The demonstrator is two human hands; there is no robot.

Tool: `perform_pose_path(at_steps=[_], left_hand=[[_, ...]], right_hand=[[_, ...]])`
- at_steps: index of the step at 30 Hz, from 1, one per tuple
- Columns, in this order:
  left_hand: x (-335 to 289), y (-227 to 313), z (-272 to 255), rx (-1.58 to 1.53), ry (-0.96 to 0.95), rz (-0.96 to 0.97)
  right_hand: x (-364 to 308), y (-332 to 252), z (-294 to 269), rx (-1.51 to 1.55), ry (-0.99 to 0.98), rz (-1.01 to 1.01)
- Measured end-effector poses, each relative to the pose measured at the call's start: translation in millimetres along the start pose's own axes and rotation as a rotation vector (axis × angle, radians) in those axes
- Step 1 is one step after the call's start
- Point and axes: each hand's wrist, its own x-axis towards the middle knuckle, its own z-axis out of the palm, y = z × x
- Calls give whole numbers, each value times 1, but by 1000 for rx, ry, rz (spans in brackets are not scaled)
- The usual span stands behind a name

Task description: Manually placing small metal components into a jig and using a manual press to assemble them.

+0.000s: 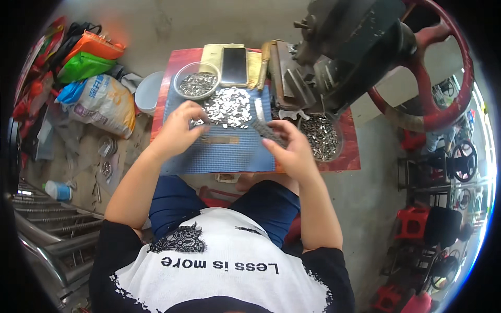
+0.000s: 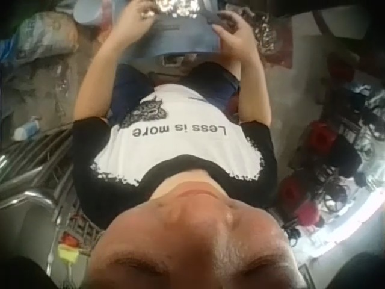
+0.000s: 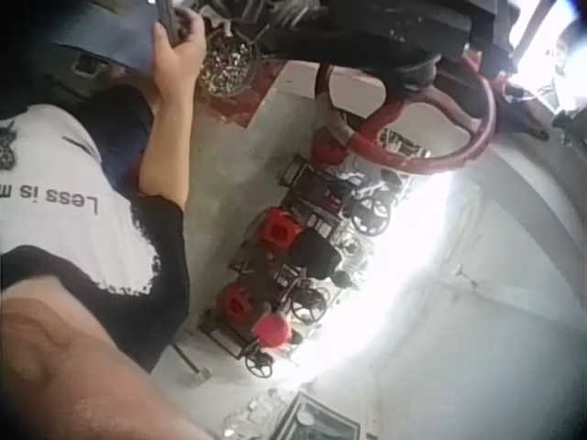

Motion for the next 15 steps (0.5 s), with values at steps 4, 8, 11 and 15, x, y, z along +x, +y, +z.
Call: perform_pose_path(at_steps=[4, 8, 11, 15], left_hand=[[-26, -10, 6, 67, -31, -24], [-33, -17, 11, 125, 65, -17], [-31, -18, 13, 148, 47, -4], [-28, -20, 19, 180, 70, -31]], right_hand=[[11, 1, 39, -258, -133, -17], [14, 3, 61, -365, -156, -258], [14, 12, 65, -586, -127, -371], [15, 6, 77, -737, 14, -505]])
